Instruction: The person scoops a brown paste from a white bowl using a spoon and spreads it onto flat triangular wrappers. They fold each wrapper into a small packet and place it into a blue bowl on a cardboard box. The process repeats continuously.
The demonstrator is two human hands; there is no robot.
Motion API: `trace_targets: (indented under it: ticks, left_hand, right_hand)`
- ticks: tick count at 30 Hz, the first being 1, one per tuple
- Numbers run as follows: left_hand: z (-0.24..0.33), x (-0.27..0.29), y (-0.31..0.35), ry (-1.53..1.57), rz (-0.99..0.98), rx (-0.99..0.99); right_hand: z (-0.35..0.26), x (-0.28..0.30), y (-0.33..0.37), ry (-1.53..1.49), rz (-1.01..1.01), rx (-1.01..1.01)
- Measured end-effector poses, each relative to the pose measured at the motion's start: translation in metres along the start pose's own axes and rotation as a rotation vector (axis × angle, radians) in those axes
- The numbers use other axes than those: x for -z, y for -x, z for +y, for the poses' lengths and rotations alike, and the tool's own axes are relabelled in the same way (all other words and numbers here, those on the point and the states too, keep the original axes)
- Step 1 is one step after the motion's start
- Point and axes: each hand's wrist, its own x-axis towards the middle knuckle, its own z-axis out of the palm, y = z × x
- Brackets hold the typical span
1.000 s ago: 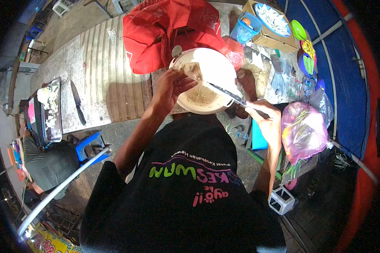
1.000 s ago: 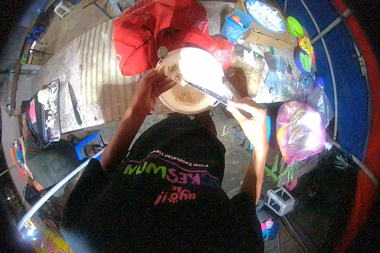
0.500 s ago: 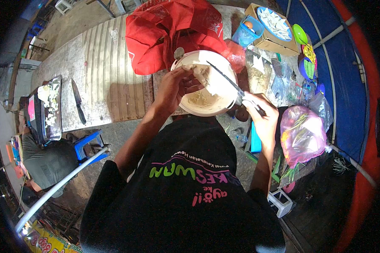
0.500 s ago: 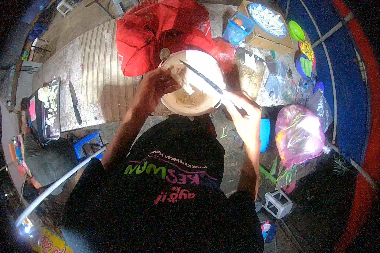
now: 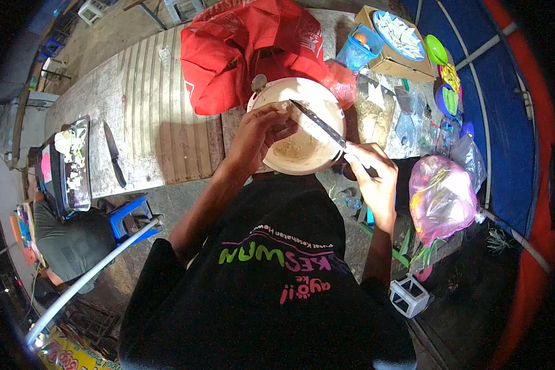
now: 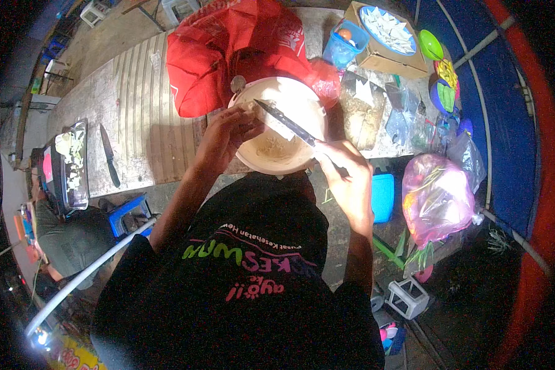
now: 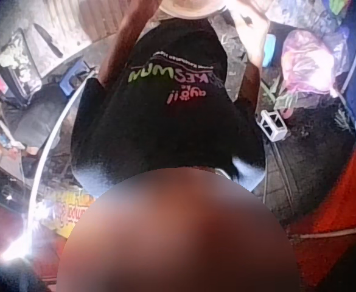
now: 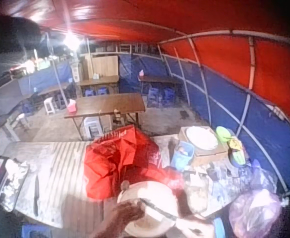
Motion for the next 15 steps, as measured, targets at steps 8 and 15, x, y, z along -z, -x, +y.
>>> trace_targets:
  ticks: [8,15]
  left_hand:
    - [-0.017,-0.007,-0.001,0.044,-0.003,0.008]
    - [-0.026,0.000,0.000,0.004,0.106,0.021]
  right_hand:
    - [-0.004,-0.002,0.000,0.034,-0.030,0.026]
    - [0.001,0.003,0.007,0.159,-0.046,0.024]
